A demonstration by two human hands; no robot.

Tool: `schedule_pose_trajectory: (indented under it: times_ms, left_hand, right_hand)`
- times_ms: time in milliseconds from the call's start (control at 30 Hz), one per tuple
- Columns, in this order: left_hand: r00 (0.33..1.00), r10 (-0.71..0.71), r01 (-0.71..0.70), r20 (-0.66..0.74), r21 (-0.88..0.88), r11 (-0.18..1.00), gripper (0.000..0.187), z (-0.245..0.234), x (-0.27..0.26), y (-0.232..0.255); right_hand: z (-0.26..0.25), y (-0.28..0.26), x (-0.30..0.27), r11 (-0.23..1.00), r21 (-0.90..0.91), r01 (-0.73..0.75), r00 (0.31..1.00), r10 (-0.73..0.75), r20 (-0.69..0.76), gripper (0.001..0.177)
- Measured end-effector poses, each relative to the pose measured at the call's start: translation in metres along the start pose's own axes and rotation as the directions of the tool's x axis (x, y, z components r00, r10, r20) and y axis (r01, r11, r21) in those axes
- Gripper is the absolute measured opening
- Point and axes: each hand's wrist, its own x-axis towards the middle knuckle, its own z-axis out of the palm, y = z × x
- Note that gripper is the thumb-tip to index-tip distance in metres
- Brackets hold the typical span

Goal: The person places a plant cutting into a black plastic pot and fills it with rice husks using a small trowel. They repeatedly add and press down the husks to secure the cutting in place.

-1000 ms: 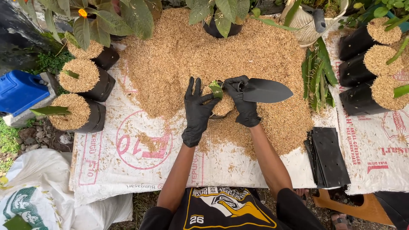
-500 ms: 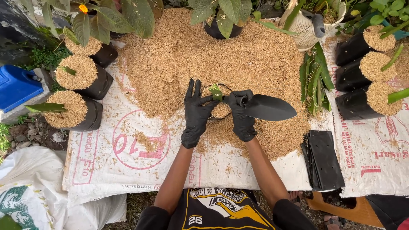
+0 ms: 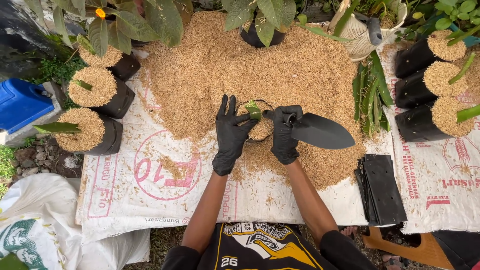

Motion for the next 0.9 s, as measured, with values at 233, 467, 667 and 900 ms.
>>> schedule_pose_trajectory:
  times_ms: [233,467,667,900]
  left_hand:
    - [0.999,-0.026,0.027,-0.022,0.020,0.999,0.027,0.004,-0.004,0.007]
    - [0.999,-0.026,0.028,-0.020,0.070,0.997,0.025,0.008,-0.003,-0.007]
    - [0.999,-0.036,0.035,-0.031,-0.033,0.999,0.028,0.004,-0.003,0.006]
    - [0.999,-0.023,0.023,-0.048,-0.001,1.000,0.024,0.010,-0.007,0.001]
  right_hand:
    - [-0.003,0.017,-0.020,0.982,-0.187,0.025,1.000,-0.026,0.000,0.031]
    - [-0.029,0.147,0.019,0.884,-0.432,0.176,0.968,-0.235,-0.086,0.007]
    - [-0.045,0.140,0.043,0.874,-0.466,0.140,0.974,-0.205,-0.093,0.008]
    - [-0.037,0.124,0.060,0.848,-0.519,0.113,0.977,-0.190,-0.097,0.010]
